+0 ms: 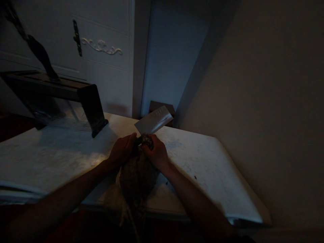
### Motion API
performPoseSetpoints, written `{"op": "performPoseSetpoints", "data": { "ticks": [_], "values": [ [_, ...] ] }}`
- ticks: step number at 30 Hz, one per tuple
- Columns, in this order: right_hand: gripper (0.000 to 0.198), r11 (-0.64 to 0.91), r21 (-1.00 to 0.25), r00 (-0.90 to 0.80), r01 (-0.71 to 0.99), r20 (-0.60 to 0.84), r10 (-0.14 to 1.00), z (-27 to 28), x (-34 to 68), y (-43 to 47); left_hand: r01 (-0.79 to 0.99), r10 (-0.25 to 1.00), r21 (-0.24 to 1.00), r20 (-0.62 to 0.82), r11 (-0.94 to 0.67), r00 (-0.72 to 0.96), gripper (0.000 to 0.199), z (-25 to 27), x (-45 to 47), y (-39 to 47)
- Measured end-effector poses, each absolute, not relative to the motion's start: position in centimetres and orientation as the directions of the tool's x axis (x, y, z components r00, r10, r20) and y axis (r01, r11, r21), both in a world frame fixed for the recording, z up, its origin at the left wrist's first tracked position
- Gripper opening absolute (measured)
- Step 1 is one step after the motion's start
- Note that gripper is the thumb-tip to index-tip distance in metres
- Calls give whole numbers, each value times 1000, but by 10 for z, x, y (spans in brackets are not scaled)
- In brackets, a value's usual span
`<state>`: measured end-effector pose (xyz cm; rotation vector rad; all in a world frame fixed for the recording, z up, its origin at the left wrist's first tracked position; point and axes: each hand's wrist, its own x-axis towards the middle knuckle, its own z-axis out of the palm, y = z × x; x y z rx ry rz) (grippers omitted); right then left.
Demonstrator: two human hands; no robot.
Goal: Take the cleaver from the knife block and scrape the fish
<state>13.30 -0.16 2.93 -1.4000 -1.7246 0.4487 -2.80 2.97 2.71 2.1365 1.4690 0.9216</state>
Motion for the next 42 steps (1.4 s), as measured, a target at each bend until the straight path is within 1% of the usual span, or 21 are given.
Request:
{"op": "performPoseSetpoints", "data": {
  "ticks": [7, 15, 18, 23, 26, 29, 33, 36, 39, 42],
  "values": [
    [26, 304, -714, -12, 631, 382, 924, 30, 133, -2, 661, 934, 662, 280, -354, 221, 56, 27, -28, 31],
    [26, 302, -710, -9, 636, 385, 923, 30, 133, -2, 602, 931, 712, 310, -361, 191, 59, 25, -28, 32],
    [25, 299, -705, -4, 643, 388, 922, 29, 133, -1, 548, 942, 767, 294, -333, 161, 60, 25, -28, 32],
    [23, 278, -710, 10, 647, 373, 928, 28, 133, -1, 416, 958, 866, 283, -278, 52, 60, 25, -29, 34],
    [23, 266, -705, 27, 657, 375, 927, 28, 134, 0, 357, 961, 897, 277, -262, 8, 59, 26, -29, 34],
    [21, 241, -735, 64, 634, 361, 930, 28, 133, 0, 319, 961, 910, 278, -264, 2, 57, 29, -29, 32],
    [21, 193, -798, 131, 571, 321, 938, 26, 134, 5, 312, 957, 907, 290, -283, 25, 55, 28, -27, 31],
    [28, 160, -864, 217, 477, 292, 932, 24, 137, 11, 330, 952, 895, 304, -299, 39, 53, 26, -26, 31],
    [37, 182, -939, 284, 293, 267, 921, 25, 138, 15, 353, 949, 883, 311, -310, 55, 52, 24, -26, 32],
    [43, 184, -980, 287, 69, 197, 937, 28, 136, 15, 377, 943, 867, 325, -325, 66, 51, 23, -25, 32]
  ]
}}
